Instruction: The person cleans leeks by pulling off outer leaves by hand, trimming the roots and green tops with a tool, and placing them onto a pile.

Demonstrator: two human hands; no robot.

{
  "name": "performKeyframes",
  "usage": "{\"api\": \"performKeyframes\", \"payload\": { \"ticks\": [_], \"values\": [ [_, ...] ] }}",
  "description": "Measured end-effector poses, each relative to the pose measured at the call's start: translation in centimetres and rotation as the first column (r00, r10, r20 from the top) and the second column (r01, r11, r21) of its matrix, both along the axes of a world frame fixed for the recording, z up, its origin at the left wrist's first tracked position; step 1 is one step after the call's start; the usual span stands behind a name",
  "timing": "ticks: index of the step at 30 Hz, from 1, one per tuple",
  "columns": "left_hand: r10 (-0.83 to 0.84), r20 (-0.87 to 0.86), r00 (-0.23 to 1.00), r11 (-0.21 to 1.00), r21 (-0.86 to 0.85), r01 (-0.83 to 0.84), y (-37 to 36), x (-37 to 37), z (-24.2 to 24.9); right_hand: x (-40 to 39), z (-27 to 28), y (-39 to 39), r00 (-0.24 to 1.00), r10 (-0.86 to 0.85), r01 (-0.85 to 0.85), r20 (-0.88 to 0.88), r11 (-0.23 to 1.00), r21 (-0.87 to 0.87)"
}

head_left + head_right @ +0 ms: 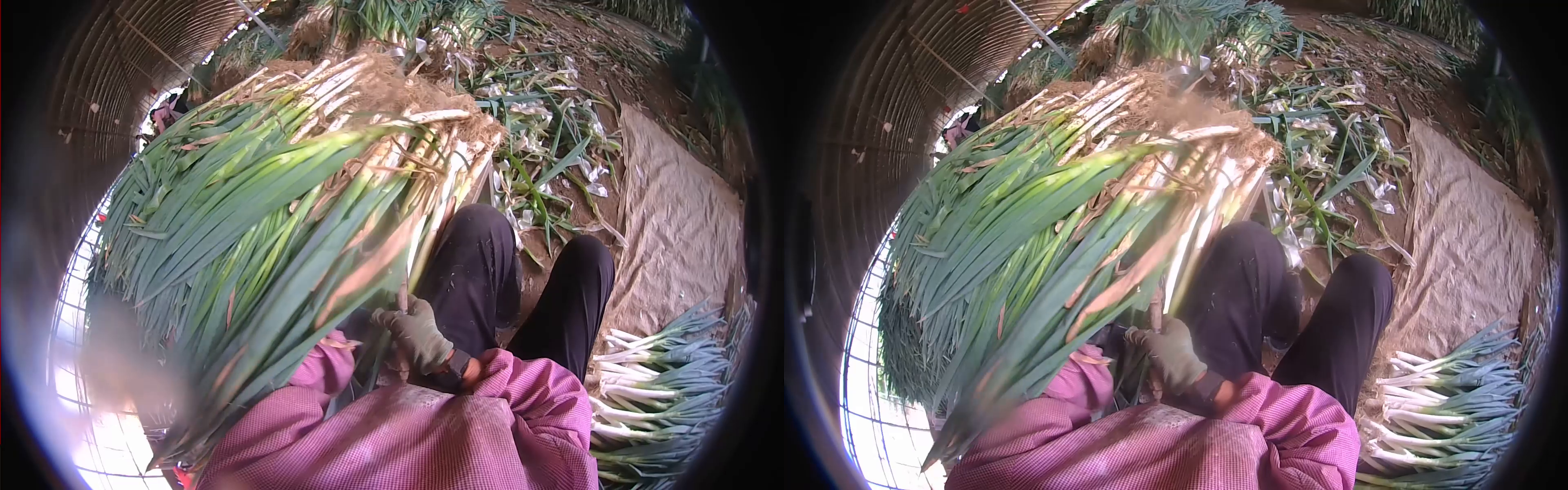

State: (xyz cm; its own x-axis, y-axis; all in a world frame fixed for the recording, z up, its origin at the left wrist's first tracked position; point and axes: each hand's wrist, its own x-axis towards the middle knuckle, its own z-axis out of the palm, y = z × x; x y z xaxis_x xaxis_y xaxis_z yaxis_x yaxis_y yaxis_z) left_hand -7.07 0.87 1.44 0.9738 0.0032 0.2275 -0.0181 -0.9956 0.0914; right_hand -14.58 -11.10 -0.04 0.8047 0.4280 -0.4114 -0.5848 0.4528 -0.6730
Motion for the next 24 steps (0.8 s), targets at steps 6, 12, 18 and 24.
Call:
{"api": "performKeyframes", "payload": {
  "ticks": [6, 12, 18, 24],
  "values": [
    [-0.108, -0.047, 0.993, 0.925, -0.370, 0.083, 1.7, 0.9, 0.9, -0.2, -0.4, 0.7, 0.985, -0.161, 0.162, 0.061, 0.987, -0.012],
    [-0.111, -0.045, 0.993, 0.541, -0.841, 0.023, 1.8, 1.7, 0.7, -0.1, 1.5, -0.9, 0.987, -0.084, 0.069, -0.136, 0.992, -0.109],
    [-0.113, 0.025, 0.993, -0.345, -0.938, -0.016, 2.0, 4.6, 3.8, 0.1, 0.4, -0.5, 0.976, -0.197, 0.199, -0.090, 0.980, 0.018],
    [-0.262, 0.410, 0.874, 0.193, -0.865, 0.464, 2.8, 10.8, 8.7, 0.2, 1.3, -0.7, 0.982, -0.169, 0.164, -0.089, 0.985, -0.054]
  ]
}}
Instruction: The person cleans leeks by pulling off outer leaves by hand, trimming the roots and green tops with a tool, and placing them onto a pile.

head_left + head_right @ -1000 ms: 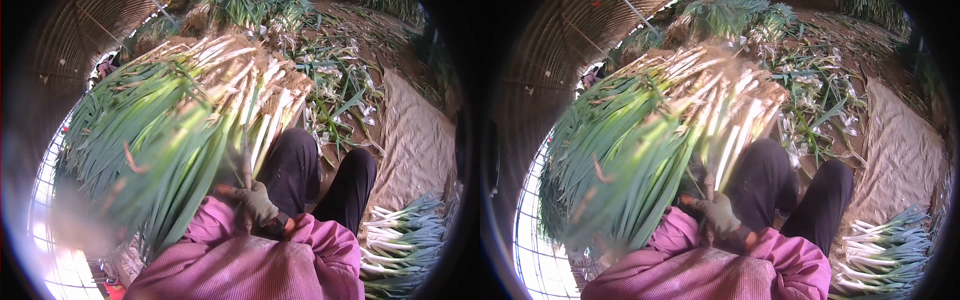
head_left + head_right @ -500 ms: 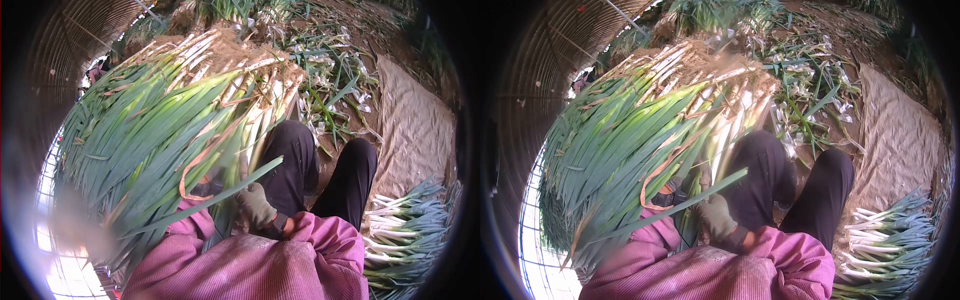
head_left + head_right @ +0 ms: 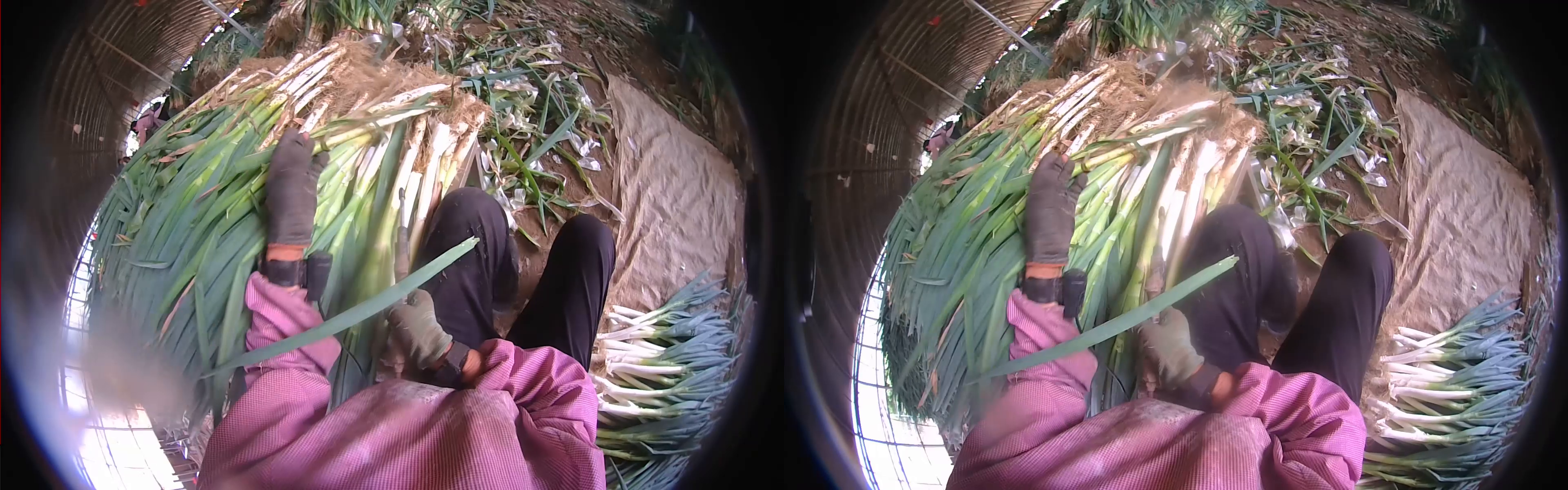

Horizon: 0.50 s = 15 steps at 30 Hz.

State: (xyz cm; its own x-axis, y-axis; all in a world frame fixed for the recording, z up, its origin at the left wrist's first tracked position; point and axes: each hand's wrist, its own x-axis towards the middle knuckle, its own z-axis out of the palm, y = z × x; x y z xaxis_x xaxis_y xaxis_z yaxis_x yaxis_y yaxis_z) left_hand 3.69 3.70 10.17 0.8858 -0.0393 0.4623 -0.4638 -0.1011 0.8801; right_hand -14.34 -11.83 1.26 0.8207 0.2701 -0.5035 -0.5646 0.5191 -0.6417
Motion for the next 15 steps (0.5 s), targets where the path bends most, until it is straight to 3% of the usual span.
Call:
{"api": "performKeyframes", "payload": {
  "ticks": [1, 2, 3, 4, 6, 9, 12, 13, 15],
  "values": [
    [0.167, 0.341, 0.925, 0.853, 0.420, -0.309, 0.1, 1.2, -0.4, 0.1, 0.4, 0.0, 1.000, -0.014, 0.014, 0.001, 0.999, 0.036],
    [0.080, 0.632, 0.771, 0.457, 0.664, -0.592, -0.2, 2.1, -0.8, 0.1, 0.7, 0.0, 1.000, -0.028, 0.027, 0.002, 0.997, 0.071],
    [0.038, 0.615, 0.788, 0.304, 0.744, -0.595, -2.2, 2.0, 0.6, 0.2, 0.9, 0.0, 0.999, -0.045, 0.044, 0.002, 0.994, 0.104],
    [0.045, 0.659, 0.751, -0.092, 0.751, -0.654, -3.7, 2.4, 1.0, 0.4, 0.4, 0.0, 0.999, -0.020, 0.017, 0.031, 0.996, 0.083],
    [0.166, 0.523, 0.836, -0.355, 0.823, -0.444, -4.5, 3.7, 0.2, 0.7, -0.8, 0.1, 0.996, 0.025, -0.029, 0.082, 0.999, 0.040],
    [0.288, 0.225, 0.931, -0.405, 0.909, -0.095, -5.0, 5.4, 1.2, 1.1, -0.7, -0.2, 0.993, -0.047, 0.041, 0.106, 0.998, 0.052],
    [0.343, 0.113, 0.932, -0.263, 0.965, -0.020, -4.0, 5.0, 4.0, 1.2, 0.2, -1.3, 0.996, 0.008, -0.013, 0.094, 0.999, 0.051],
    [0.333, 0.189, 0.924, -0.181, 0.974, -0.134, -3.2, 3.5, 5.3, 1.5, -0.1, -1.5, 0.995, 0.022, -0.026, 0.093, 0.999, 0.040],
    [0.335, 0.364, 0.869, -0.144, 0.931, -0.334, 0.4, 1.7, 7.5, 1.4, -1.1, -1.0, 0.995, 0.063, -0.065, 0.074, 0.997, 0.028]
  ]
}}
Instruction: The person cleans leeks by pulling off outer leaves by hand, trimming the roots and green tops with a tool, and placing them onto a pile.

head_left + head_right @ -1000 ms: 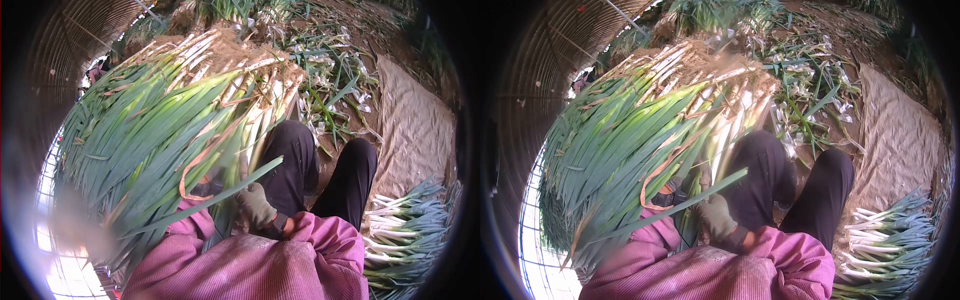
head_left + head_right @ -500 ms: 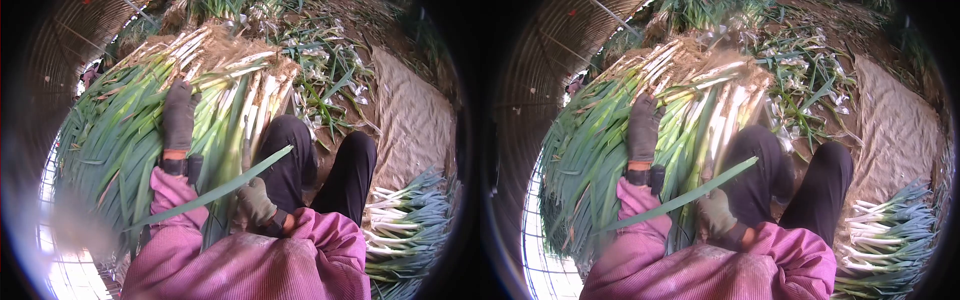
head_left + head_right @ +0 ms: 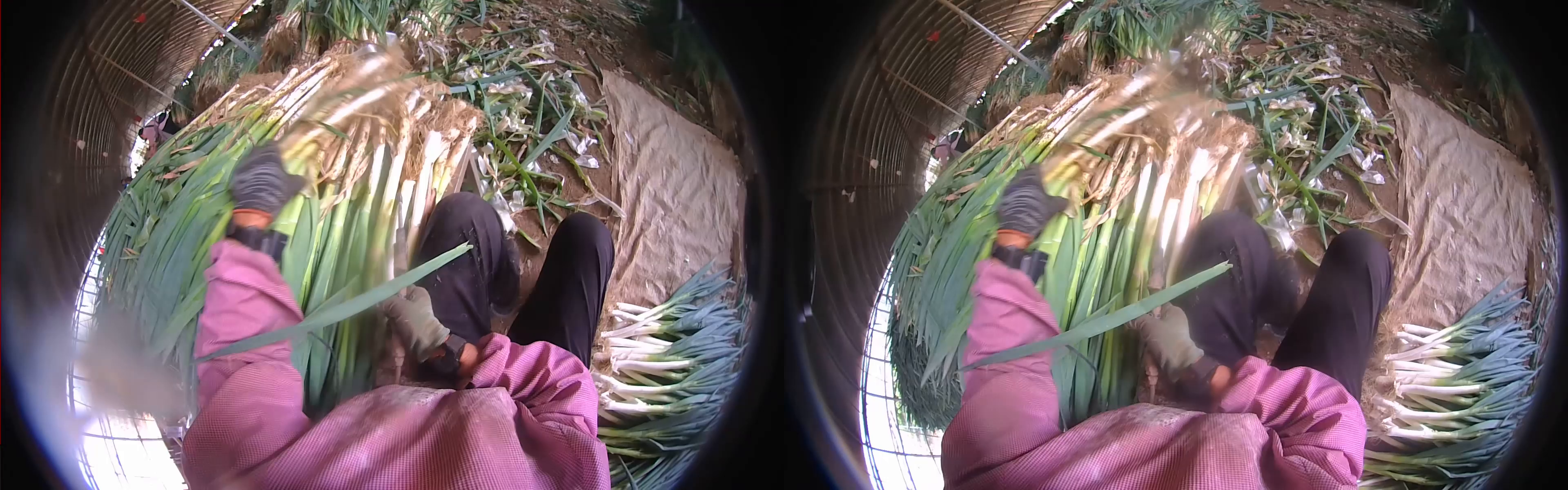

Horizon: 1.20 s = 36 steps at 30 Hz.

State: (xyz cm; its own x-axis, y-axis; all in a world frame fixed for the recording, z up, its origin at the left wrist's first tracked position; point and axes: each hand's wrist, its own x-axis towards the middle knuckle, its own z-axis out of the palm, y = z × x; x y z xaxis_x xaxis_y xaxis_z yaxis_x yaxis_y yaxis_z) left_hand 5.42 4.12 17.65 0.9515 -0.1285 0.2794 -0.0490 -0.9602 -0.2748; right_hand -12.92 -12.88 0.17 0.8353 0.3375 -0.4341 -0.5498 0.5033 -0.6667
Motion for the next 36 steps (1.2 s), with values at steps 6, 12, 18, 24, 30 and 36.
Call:
{"api": "performKeyframes", "payload": {
  "ticks": [6, 12, 18, 24, 30, 36],
  "values": [
    [0.433, -0.069, 0.899, 0.895, -0.084, -0.438, 12.4, -1.7, 3.6, -0.9, -0.4, 1.0, 0.999, 0.041, -0.038, -0.029, 0.993, 0.107],
    [0.430, 0.061, 0.901, 0.902, -0.070, -0.426, 10.2, -3.2, 1.0, -1.3, 0.5, 0.8, 0.999, 0.052, -0.051, -0.014, 0.997, 0.064],
    [-0.258, 0.225, 0.940, 0.958, 0.183, 0.219, 4.7, -6.0, -3.7, -1.2, 1.9, -0.1, 1.000, 0.012, -0.012, 0.005, 0.998, 0.067],
    [-0.658, -0.191, 0.728, 0.746, -0.032, 0.665, -2.5, -6.4, -8.8, -0.8, 2.2, -0.9, 0.996, 0.034, -0.030, -0.087, 0.998, 0.048],
    [-0.335, -0.683, 0.649, 0.742, 0.234, 0.629, -4.5, -7.5, -9.7, -1.0, 2.0, -0.5, 1.000, 0.010, -0.010, -0.021, 1.000, 0.023],
    [-0.624, -0.613, 0.485, 0.627, -0.022, 0.779, -0.9, -11.2, -14.7, -2.1, 5.9, -3.0, 0.957, 0.255, -0.268, -0.140, 0.960, -0.080]
  ]
}}
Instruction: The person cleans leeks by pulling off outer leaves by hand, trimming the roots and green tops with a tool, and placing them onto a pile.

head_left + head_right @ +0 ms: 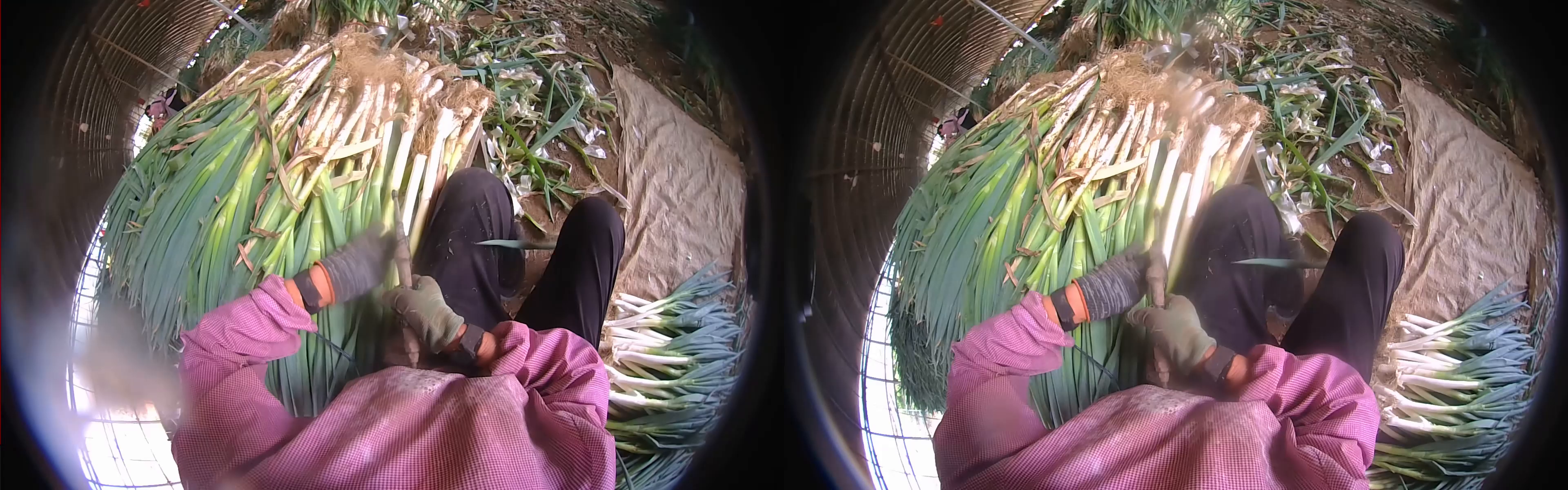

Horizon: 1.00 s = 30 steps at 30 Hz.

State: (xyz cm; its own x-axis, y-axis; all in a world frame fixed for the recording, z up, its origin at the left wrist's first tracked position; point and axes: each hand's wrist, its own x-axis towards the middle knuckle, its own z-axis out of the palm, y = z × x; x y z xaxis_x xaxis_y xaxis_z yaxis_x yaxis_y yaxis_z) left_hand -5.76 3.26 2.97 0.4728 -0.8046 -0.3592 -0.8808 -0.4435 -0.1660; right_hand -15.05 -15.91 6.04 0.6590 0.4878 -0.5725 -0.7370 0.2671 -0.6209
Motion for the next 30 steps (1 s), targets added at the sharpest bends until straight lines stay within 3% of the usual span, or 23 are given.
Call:
{"api": "performKeyframes", "payload": {
  "ticks": [1, 3, 4, 7, 11, 12, 14, 17, 18, 21, 22, 25, 26, 29, 30],
  "values": [
    [-0.263, 0.117, 0.958, 0.964, 0.065, 0.257, 0.3, -1.1, 0.8, -0.2, 0.1, -0.2, 0.998, 0.055, -0.055, -0.001, 0.998, -0.013],
    [-0.113, -0.056, 0.992, 0.933, 0.338, 0.125, -0.7, -2.1, 1.8, -0.8, -0.5, -0.6, 0.998, 0.062, -0.061, -0.019, 0.998, 0.035],
    [-0.155, -0.076, 0.985, 0.894, 0.413, 0.172, -1.5, -2.3, 3.0, -1.2, -0.9, -0.8, 0.997, 0.066, -0.064, -0.029, 0.996, 0.058],
    [0.060, -0.015, 0.998, 0.959, 0.279, -0.054, 0.0, -2.1, 2.2, -2.3, -1.0, -1.7, 0.991, 0.087, -0.064, -0.101, 0.975, 0.213],
    [0.174, 0.244, 0.954, 0.957, 0.186, -0.222, -2.2, -2.7, 2.0, -2.4, -1.7, -2.3, 0.988, 0.154, -0.155, 0.022, 0.967, 0.202],
    [0.416, 0.177, 0.892, 0.899, 0.068, -0.433, -2.3, -2.4, 0.7, -2.3, -1.9, -2.2, 0.988, 0.150, -0.151, 0.020, 0.967, 0.203],
    [0.789, -0.045, 0.612, 0.605, -0.110, -0.788, -2.9, -1.6, -1.9, -2.1, -2.2, -2.6, 0.989, 0.148, -0.144, 0.001, 0.962, 0.234],
    [0.918, -0.175, 0.355, 0.323, -0.190, -0.927, -4.4, -1.6, -2.0, -2.1, -2.6, -2.9, 0.988, 0.151, -0.138, -0.020, 0.943, 0.302],
    [0.946, -0.178, 0.271, 0.254, -0.116, -0.960, -5.3, -1.2, -1.3, -2.2, -2.9, -2.7, 0.990, 0.138, -0.129, -0.010, 0.944, 0.305],
    [0.970, -0.178, 0.167, 0.155, -0.081, -0.985, -4.7, 0.0, -3.1, -2.1, -1.8, -2.6, 0.999, 0.034, -0.042, 0.039, 0.974, 0.223],
    [0.959, -0.176, 0.224, 0.203, -0.126, -0.971, -3.8, -0.1, -4.1, -2.0, -1.3, -2.6, 0.998, -0.008, -0.004, 0.062, 0.983, 0.181],
    [0.898, -0.138, 0.419, 0.421, -0.016, -0.907, -2.6, -0.2, -4.7, -1.4, -1.2, -2.8, 0.997, 0.021, -0.028, 0.079, 0.996, 0.081],
    [0.908, -0.160, 0.388, 0.397, 0.028, -0.917, -3.3, -0.6, -3.0, -1.4, -1.8, -2.5, 0.993, 0.019, -0.023, 0.113, 0.999, 0.035],
    [0.888, -0.154, 0.434, 0.400, -0.208, -0.893, -3.3, -1.5, -0.8, -2.0, -0.8, -2.2, 0.998, -0.053, 0.052, 0.017, 0.997, 0.049],
    [0.885, -0.178, 0.431, 0.365, -0.310, -0.878, -3.5, -1.6, -0.1, -2.6, -1.7, -2.2, 0.992, -0.044, 0.019, 0.115, 0.977, 0.213]
  ]
}}
